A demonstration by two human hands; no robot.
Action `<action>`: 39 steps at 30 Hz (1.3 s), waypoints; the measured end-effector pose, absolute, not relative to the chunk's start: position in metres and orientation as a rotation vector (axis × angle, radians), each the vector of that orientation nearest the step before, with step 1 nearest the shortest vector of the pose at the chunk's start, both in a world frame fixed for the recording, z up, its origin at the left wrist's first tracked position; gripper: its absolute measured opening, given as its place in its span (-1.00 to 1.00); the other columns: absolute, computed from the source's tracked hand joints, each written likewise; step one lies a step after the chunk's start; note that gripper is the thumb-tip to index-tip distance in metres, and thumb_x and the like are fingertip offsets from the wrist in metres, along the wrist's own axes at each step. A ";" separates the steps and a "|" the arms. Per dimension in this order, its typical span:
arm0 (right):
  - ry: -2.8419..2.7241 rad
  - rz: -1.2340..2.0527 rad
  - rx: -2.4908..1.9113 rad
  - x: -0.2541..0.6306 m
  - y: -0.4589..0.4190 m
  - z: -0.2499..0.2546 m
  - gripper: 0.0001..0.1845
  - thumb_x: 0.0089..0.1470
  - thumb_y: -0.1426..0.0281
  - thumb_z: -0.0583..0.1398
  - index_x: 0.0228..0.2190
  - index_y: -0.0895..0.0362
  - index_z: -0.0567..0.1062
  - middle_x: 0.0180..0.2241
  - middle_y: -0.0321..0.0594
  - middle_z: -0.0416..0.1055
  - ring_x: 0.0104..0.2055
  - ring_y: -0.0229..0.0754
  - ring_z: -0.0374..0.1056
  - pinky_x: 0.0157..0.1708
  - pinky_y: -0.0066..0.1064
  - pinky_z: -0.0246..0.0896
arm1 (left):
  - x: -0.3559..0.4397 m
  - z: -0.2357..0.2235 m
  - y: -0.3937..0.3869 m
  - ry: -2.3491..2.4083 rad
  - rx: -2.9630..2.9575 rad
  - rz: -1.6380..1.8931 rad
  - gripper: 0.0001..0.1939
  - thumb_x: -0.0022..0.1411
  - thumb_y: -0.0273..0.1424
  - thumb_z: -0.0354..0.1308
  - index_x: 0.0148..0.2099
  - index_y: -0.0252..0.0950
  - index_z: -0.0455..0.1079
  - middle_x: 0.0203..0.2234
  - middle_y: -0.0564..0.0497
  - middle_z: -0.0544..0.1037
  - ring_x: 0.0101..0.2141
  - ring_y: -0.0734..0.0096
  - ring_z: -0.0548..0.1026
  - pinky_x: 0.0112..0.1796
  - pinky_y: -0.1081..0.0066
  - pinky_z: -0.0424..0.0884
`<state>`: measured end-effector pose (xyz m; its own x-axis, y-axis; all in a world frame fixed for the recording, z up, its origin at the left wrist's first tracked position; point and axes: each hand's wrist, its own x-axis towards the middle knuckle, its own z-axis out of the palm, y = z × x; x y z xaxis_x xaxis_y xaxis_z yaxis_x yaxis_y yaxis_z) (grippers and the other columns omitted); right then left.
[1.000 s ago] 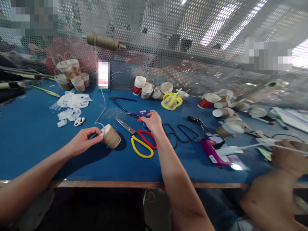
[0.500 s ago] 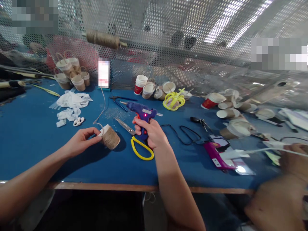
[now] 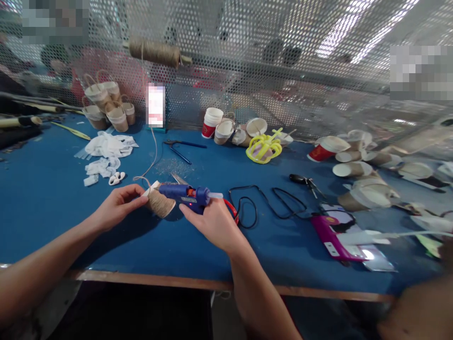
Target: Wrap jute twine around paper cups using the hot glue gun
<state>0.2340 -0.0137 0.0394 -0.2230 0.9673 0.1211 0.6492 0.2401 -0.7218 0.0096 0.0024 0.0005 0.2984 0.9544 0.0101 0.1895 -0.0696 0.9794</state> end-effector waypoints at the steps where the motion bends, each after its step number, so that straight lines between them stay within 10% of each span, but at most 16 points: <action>1: -1.970 0.699 -1.456 0.234 -0.014 0.039 -0.84 -0.09 0.30 0.17 -0.45 0.14 0.44 -0.58 -0.33 0.41 -0.52 -0.25 0.30 -0.51 -0.43 0.21 | 0.010 0.001 0.002 1.101 1.513 0.908 -0.83 0.10 -0.34 0.06 -0.44 -0.34 0.27 -0.53 0.07 0.35 -0.46 0.48 0.32 -0.35 0.44 0.23; 39: -2.080 0.574 -1.495 0.226 -0.023 0.041 -0.87 -0.07 0.33 0.13 -0.47 0.14 0.43 -0.50 -0.24 0.44 -0.48 -0.20 0.34 -0.45 -0.39 0.22 | 0.008 0.002 0.002 1.114 1.634 0.892 -0.83 0.12 -0.34 0.05 -0.43 -0.35 0.28 -0.53 0.07 0.35 -0.47 0.50 0.28 -0.38 0.46 0.21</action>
<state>0.2265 -0.0232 0.0413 -0.2628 0.9517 0.1584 0.7356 0.3039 -0.6054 0.0080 0.0020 0.0023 0.3233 0.9444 0.0600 0.2655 -0.1514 0.9522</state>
